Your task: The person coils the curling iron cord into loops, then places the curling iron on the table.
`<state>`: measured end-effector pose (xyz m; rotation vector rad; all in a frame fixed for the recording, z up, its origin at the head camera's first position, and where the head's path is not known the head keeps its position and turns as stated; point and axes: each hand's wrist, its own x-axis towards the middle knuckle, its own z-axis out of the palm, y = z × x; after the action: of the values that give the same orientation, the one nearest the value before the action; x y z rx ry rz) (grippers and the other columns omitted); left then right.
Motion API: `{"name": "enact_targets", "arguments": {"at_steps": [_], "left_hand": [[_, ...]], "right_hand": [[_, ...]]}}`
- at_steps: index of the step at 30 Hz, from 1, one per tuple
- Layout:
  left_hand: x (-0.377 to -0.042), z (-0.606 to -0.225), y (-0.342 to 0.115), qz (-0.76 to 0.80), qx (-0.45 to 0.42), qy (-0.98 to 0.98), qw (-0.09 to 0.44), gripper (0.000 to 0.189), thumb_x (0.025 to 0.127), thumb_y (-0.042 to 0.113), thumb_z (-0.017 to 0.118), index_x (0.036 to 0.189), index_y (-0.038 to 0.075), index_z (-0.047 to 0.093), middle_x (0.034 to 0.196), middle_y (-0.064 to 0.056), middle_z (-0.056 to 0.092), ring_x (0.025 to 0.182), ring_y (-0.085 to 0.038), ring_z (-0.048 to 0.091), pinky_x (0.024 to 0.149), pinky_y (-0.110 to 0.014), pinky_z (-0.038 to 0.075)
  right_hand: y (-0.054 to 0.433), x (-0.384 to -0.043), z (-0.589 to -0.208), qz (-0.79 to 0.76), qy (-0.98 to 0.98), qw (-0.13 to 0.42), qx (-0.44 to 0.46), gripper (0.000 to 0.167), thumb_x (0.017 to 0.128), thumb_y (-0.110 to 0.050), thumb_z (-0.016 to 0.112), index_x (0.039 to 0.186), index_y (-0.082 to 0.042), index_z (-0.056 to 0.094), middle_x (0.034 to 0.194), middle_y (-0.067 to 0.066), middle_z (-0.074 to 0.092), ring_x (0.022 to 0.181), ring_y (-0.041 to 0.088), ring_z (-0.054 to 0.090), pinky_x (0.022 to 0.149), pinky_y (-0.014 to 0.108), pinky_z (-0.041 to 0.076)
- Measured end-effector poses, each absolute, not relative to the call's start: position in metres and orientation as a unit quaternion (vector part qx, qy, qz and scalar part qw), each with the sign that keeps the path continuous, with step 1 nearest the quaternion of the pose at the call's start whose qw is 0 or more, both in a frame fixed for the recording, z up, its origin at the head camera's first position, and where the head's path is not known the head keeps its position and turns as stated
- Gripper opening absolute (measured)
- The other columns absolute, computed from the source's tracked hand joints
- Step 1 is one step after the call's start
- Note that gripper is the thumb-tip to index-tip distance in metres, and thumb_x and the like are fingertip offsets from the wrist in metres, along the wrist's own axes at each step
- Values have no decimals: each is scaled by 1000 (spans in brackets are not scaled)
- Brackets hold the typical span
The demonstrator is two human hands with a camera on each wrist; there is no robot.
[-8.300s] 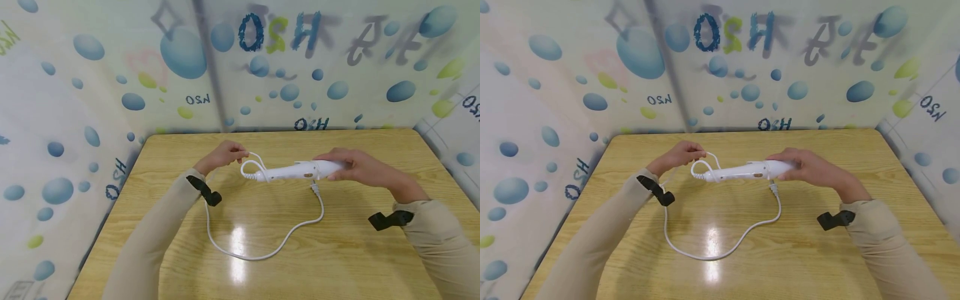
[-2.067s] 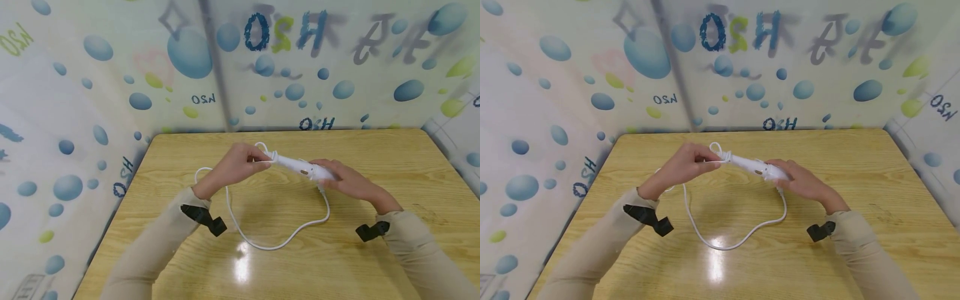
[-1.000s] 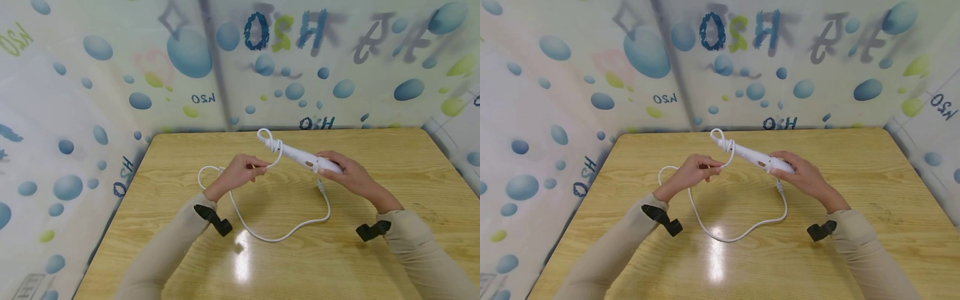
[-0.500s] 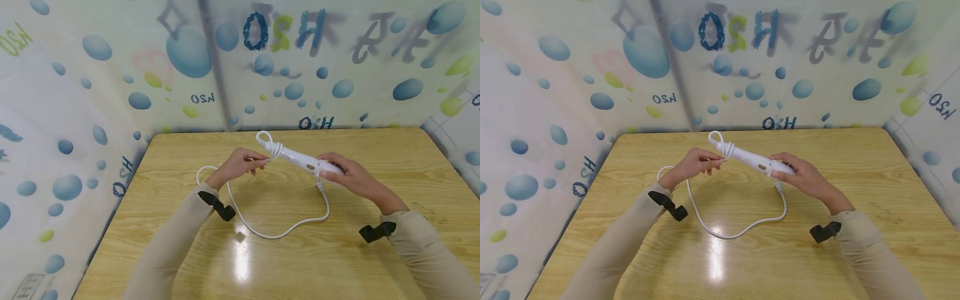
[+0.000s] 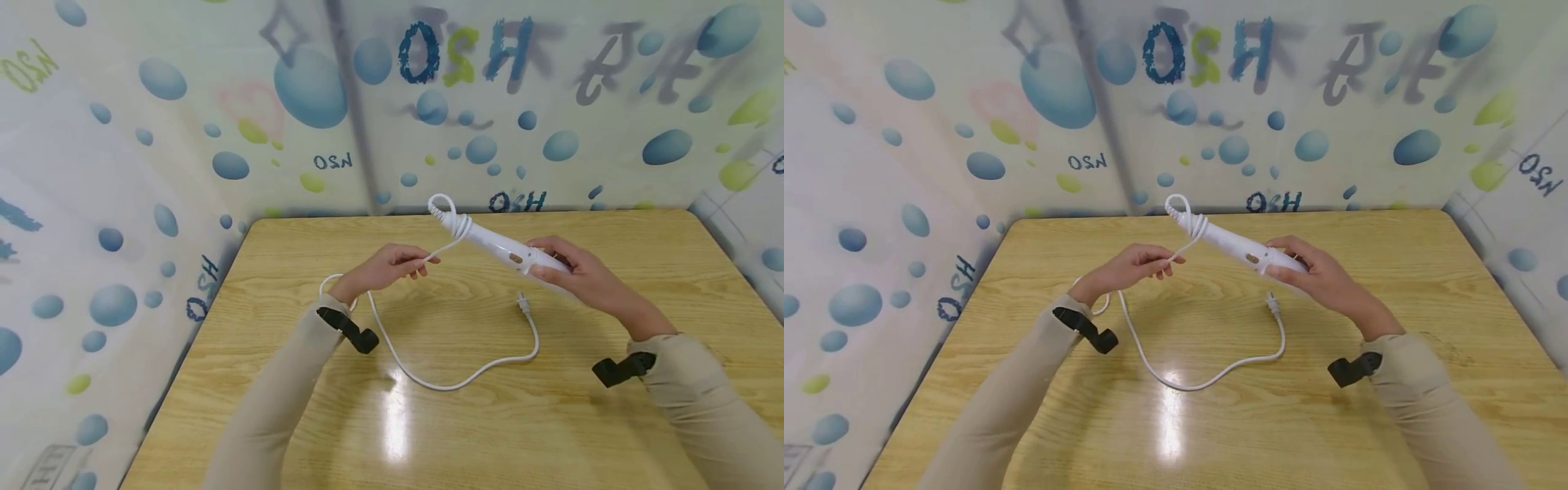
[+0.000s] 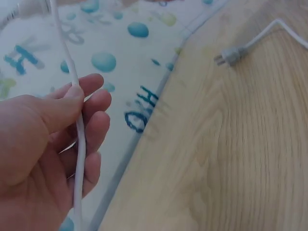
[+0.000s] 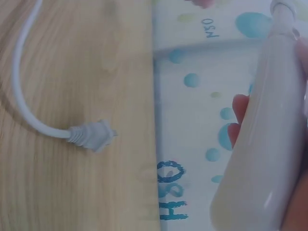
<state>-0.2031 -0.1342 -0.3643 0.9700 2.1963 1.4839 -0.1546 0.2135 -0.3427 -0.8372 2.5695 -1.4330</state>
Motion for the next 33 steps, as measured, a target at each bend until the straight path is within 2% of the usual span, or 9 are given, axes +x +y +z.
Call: {"name": "enact_targets", "arguments": {"at_steps": [6,11,13,17,19,21,24,28,33], "left_hand": [[-209,-366,-147,507,292,792,174,24,96,6,46,108,-5,64,79,-6,62,71,-28,54,64,-34,47],[-215,-363,-144,474,313,796,209,27,97,4,43,115,-6,60,90,-9,63,85,-36,54,77,-48,45],[-218,-362,-141,470,306,801,207,26,97,6,44,112,-8,61,91,-11,63,83,-33,55,78,-50,44],[-222,-362,-141,463,267,826,178,25,97,10,47,97,-8,65,74,-16,57,61,-20,50,62,-35,45],[-223,-361,-143,449,255,842,155,24,96,8,48,90,-7,66,66,-15,53,52,-13,40,53,-28,37],[-224,-360,-145,437,252,852,138,25,96,8,49,83,-7,64,63,-14,50,48,-12,32,49,-24,30],[-225,-358,-147,427,261,858,117,24,95,9,51,82,-6,65,65,-13,54,49,-12,33,51,-24,29],[-225,-355,-147,424,268,857,118,21,93,13,56,90,-3,69,75,-9,62,58,-15,45,56,-25,37],[-223,-348,-146,407,272,864,118,20,91,16,59,92,0,71,76,-5,63,62,-17,49,55,-26,36]], "right_hand": [[216,-153,-331,-471,832,45,-288,37,95,-7,50,132,-10,45,111,8,49,84,16,51,64,29,45],[213,-147,-326,-472,817,71,-324,37,93,-3,51,130,-10,47,107,7,52,82,18,52,64,31,46],[212,-145,-325,-476,808,78,-338,37,92,-1,51,128,-9,48,105,6,53,82,18,52,64,30,46],[211,-141,-322,-474,800,85,-358,37,91,1,52,127,-10,50,104,3,56,81,17,52,64,30,44],[211,-140,-321,-470,798,94,-365,37,91,1,53,126,-11,51,104,2,56,81,16,51,64,30,44],[211,-140,-322,-468,793,108,-374,37,91,1,53,125,-11,51,104,2,56,80,16,51,63,30,43],[211,-138,-323,-464,787,136,-384,36,91,0,53,126,-11,51,107,3,55,81,16,50,64,30,44],[209,-138,-325,-452,787,169,-385,35,91,-4,56,125,-12,53,110,4,55,81,16,51,64,30,44],[208,-141,-329,-419,795,205,-388,33,90,-12,60,122,-16,55,111,4,55,82,16,51,65,30,45]]}}
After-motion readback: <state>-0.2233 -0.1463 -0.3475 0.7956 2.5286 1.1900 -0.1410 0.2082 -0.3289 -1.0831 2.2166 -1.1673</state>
